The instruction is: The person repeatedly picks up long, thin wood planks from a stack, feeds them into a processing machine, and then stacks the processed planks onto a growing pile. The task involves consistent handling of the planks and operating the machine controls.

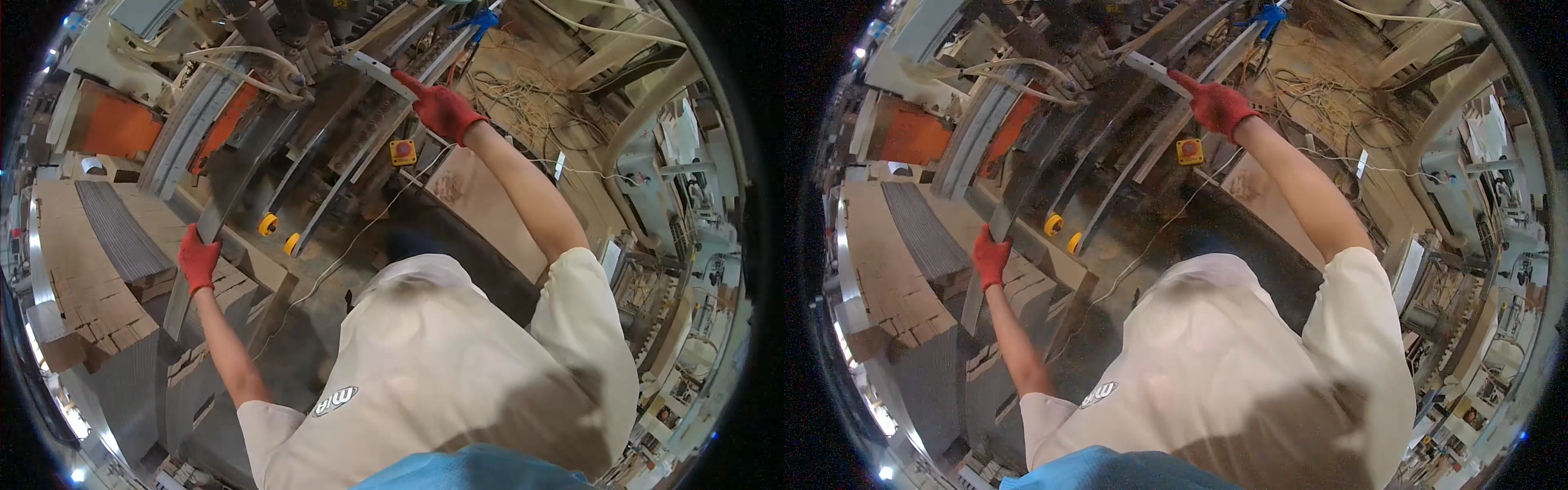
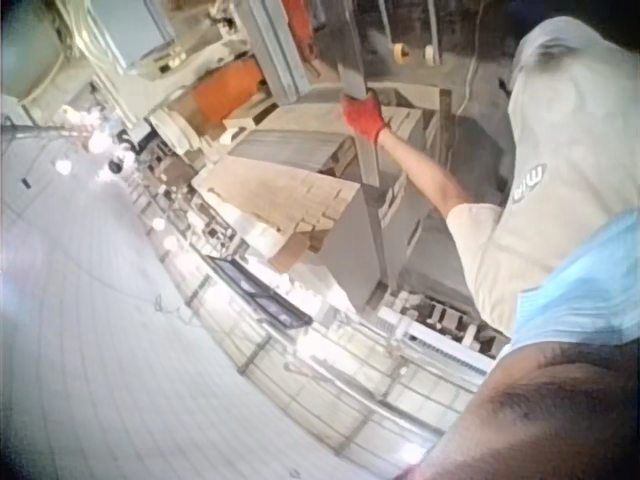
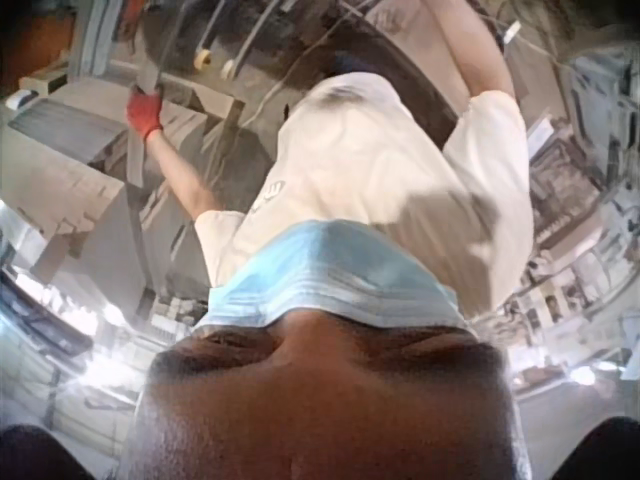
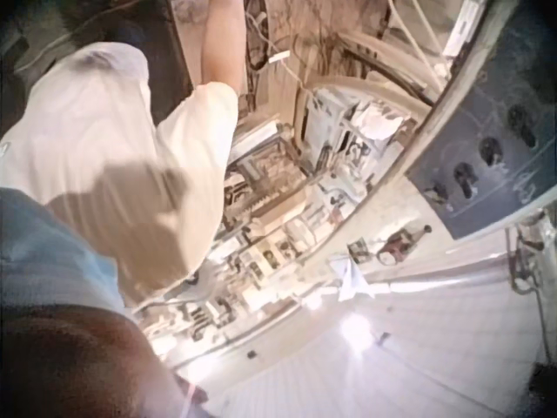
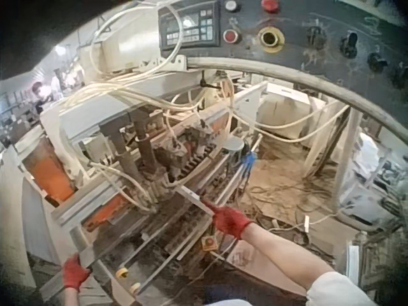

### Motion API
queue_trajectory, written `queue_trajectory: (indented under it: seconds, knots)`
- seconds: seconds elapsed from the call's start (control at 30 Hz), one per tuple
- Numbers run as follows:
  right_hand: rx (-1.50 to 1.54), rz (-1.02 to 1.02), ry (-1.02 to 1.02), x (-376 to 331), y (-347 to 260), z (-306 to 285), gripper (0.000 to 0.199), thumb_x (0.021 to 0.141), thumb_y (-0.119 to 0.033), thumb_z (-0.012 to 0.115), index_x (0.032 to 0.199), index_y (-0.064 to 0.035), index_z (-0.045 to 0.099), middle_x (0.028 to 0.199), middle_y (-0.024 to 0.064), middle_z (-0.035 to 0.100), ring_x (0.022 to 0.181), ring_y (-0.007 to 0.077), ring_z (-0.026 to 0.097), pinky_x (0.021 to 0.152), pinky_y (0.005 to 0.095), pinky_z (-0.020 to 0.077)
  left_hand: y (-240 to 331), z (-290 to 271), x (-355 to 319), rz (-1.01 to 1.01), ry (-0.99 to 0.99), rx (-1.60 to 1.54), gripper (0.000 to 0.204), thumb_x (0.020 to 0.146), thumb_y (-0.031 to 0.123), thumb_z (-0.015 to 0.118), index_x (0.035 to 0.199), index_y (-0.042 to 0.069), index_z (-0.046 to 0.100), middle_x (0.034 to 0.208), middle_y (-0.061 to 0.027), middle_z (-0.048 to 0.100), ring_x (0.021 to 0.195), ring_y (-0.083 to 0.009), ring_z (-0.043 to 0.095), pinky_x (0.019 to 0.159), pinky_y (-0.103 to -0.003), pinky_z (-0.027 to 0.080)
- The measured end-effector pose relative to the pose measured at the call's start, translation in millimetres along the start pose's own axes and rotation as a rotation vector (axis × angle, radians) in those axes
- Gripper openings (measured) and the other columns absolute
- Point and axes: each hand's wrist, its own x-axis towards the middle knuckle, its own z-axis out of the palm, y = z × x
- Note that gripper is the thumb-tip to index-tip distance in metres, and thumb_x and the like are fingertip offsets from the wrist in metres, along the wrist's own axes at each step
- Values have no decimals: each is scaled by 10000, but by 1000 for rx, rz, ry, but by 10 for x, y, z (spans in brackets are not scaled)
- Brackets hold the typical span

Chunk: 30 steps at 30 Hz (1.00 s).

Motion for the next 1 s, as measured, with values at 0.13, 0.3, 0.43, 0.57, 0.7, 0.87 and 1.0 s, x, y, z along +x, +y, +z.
queue_trajectory:
  seconds: [0.13, 0.3, 0.43, 0.57, 0.7, 0.87, 1.0]
  knots:
    - [-26, 32, -19, -12, -48, -49, 791, 992, -139, 520, 1659, -365, 158, 926, 260, 697, 835, 416, 685, 719, 511, 529, 44, -49, 7, 44, 13, 44, 398, 734, 269, 795, 1046, 86, 627, 1020, -190, 719, 987, -433, 670, 807, -518, 534]
    - [23, 9, 24, -10, -37, -63, 776, 991, -136, 527, 1651, -374, 195, 914, 247, 697, 822, 409, 682, 724, 517, 527, -48, 15, 27, 33, 15, 35, 403, 740, 282, 796, 1043, 77, 626, 1038, -205, 710, 992, -444, 663, 820, -519, 533]
    - [46, -25, 55, 45, 41, 21, 871, 927, -51, 557, 1660, -356, 200, 953, 222, 729, 792, 396, 693, 681, 513, 530, -14, 3, 66, 10, -63, 76, 452, 744, 294, 812, 1101, 73, 645, 1055, -210, 713, 1012, -434, 670, 843, -510, 540]
    - [81, 5, 13, 50, 4, 3, 884, 916, -24, 561, 1656, -369, 222, 920, 200, 713, 758, 365, 687, 659, 488, 525, -89, 39, 37, 30, -8, 59, 442, 749, 278, 814, 1097, 68, 640, 1054, -203, 715, 1012, -427, 675, 834, -510, 540]
    - [104, 8, -3, 9, -35, -42, 873, 927, -29, 554, 1657, -375, 221, 914, 182, 701, 737, 341, 681, 654, 480, 526, -10, 5, 9, -2, -27, 40, 430, 752, 265, 812, 1090, 64, 639, 1048, -196, 717, 999, -429, 676, 819, -506, 540]
    - [77, 26, -20, 18, -5, -30, 860, 942, -52, 564, 1657, -376, 212, 967, 179, 720, 743, 334, 688, 658, 471, 532, -50, 59, -15, 24, 5, 6, 421, 745, 256, 815, 1072, 54, 644, 1028, -195, 720, 987, -430, 678, 808, -497, 542]
    - [1, 84, -53, 9, -89, -87, 818, 968, -102, 571, 1660, -345, 207, 979, 175, 731, 791, 345, 700, 698, 484, 536, -78, 109, -4, 17, 25, -20, 414, 746, 250, 814, 1066, 48, 646, 1025, -199, 717, 985, -436, 675, 811, -502, 540]
